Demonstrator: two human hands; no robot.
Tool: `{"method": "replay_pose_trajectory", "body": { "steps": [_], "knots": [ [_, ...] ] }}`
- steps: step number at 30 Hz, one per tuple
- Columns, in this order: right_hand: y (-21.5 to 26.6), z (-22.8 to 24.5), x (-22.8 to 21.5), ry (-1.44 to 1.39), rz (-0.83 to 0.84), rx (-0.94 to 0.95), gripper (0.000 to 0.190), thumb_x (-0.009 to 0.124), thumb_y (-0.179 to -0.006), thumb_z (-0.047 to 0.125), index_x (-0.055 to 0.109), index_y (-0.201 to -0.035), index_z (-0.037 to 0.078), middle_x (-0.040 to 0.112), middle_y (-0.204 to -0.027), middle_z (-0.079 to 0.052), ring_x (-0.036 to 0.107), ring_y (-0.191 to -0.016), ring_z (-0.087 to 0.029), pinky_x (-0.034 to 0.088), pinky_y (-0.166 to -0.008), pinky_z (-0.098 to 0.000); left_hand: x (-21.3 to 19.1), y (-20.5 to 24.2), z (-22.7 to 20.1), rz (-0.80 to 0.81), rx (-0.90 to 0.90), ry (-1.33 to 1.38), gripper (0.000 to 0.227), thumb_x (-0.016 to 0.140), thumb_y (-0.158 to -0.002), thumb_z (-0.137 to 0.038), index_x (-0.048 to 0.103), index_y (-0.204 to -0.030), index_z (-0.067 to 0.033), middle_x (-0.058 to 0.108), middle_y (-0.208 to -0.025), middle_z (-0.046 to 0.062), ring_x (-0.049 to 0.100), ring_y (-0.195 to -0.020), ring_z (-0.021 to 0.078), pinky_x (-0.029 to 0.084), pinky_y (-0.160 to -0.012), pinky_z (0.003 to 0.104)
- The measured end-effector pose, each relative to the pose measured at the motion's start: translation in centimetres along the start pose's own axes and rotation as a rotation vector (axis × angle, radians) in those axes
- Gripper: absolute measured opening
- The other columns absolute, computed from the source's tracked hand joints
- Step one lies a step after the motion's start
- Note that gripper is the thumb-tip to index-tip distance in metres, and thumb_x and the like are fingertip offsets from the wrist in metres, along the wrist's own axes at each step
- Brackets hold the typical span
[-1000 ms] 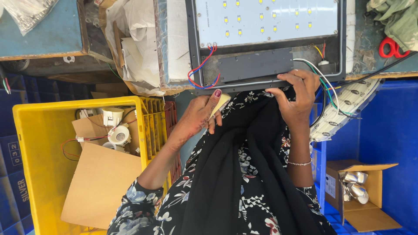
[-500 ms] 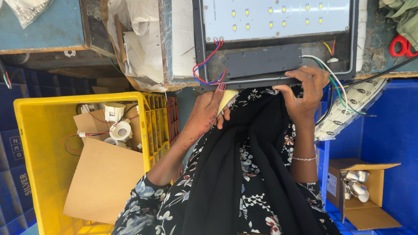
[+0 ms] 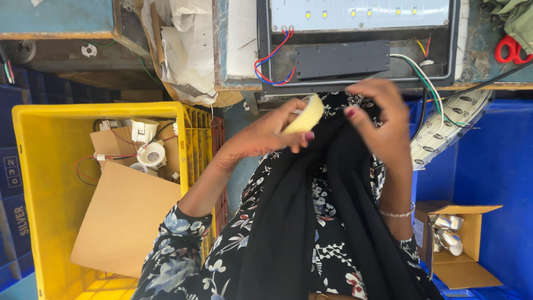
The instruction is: The person wipes the interior of an LED floodlight housing with a cloth, then places a power driver inside. They apply double-sided tape to the driver and the housing, cut the tape with scissors, and press the driver into place. Finally, they place the assembled unit into a blue bin.
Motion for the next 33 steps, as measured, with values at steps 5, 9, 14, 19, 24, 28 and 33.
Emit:
{"method": "replay_pose_trajectory", "body": {
  "steps": [5, 9, 14, 19, 24, 28, 33],
  "knots": [
    [1.6, 2.9, 2.4, -0.275, 0.128, 0.108, 0.048, 0.075, -0.096, 0.012, 0.06, -0.14, 0.002, 0.054, -0.137, -0.012, 0.061, -0.125, -0.02, 0.056, -0.105, -0.0331, 1.8, 1.8, -0.1, 0.097, 0.27, -0.18, 0.069, 0.071, -0.098, -0.005, 0.029, -0.152, -0.0046, 0.077, -0.111, 0.011, 0.073, -0.108, 0.0202, 0.052, -0.103, 0.037],
    [2.4, 3.4, 2.4, -0.26, 0.087, 0.106, 0.049, 0.079, -0.094, 0.007, 0.06, -0.138, 0.001, 0.052, -0.14, -0.013, 0.061, -0.126, -0.02, 0.058, -0.104, -0.033, 2.8, 2.1, -0.4, 0.048, 0.219, -0.213, 0.068, 0.066, -0.096, -0.002, 0.029, -0.153, -0.0067, 0.078, -0.11, 0.008, 0.076, -0.105, 0.0211, 0.057, -0.1, 0.036],
    [2.6, 2.9, 1.9, -0.388, 0.11, 0.178, 0.056, 0.078, -0.092, 0.005, 0.055, -0.143, 0.001, 0.048, -0.144, -0.01, 0.056, -0.125, -0.016, 0.057, -0.099, -0.0294, 3.1, 2.3, -0.7, 0.044, 0.24, -0.252, 0.069, 0.065, -0.095, -0.002, 0.03, -0.154, -0.0075, 0.078, -0.109, 0.008, 0.078, -0.104, 0.0232, 0.056, -0.1, 0.038],
    [3.2, 2.0, 1.4, -0.348, 0.112, 0.184, 0.05, 0.08, -0.091, 0.003, 0.059, -0.136, -0.001, 0.048, -0.136, -0.009, 0.056, -0.123, -0.016, 0.056, -0.098, -0.0292, 3.1, 2.2, -0.5, 0.058, 0.295, -0.338, 0.069, 0.061, -0.092, 0.004, 0.032, -0.153, -0.008, 0.079, -0.112, 0.009, 0.076, -0.112, 0.0269, 0.055, -0.102, 0.039],
    [3.8, 1.1, 1.5, -0.397, 0.113, 0.201, 0.046, 0.081, -0.09, 0.005, 0.059, -0.131, 0.001, 0.049, -0.133, -0.008, 0.058, -0.12, -0.016, 0.056, -0.096, -0.0301, 3.1, 1.9, 0.0, 0.085, 0.218, -0.352, 0.063, 0.058, -0.093, 0.004, 0.035, -0.15, -0.01, 0.079, -0.114, 0.01, 0.077, -0.112, 0.0262, 0.058, -0.099, 0.038],
    [4.0, 0.2, 1.2, -0.343, 0.08, 0.198, 0.051, 0.082, -0.085, 0.009, 0.059, -0.13, 0.003, 0.05, -0.132, -0.009, 0.058, -0.118, -0.018, 0.057, -0.094, -0.0302, 3.7, 1.0, -0.2, 0.078, 0.249, -0.456, 0.062, 0.062, -0.094, 0.001, 0.035, -0.149, -0.0085, 0.077, -0.119, 0.015, 0.069, -0.12, 0.0337, 0.053, -0.098, 0.043],
    [5.1, -1.1, 0.8, -0.334, 0.032, 0.192, 0.053, 0.082, -0.087, 0.015, 0.063, -0.135, 0.006, 0.055, -0.124, -0.007, 0.059, -0.113, -0.018, 0.056, -0.09, -0.0291, 5.0, -0.6, -0.4, 0.035, 0.128, -0.493, 0.052, 0.069, -0.092, -0.008, 0.045, -0.138, -0.005, 0.079, -0.107, 0.015, 0.076, -0.106, 0.0272, 0.055, -0.092, 0.036]
  ]
}}
Point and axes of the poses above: each hand's wrist, its own y-axis away from the middle knuckle, its own x-axis out of the palm, z = x × y, the point moved 1 cm from there along -y, towards the middle knuckle
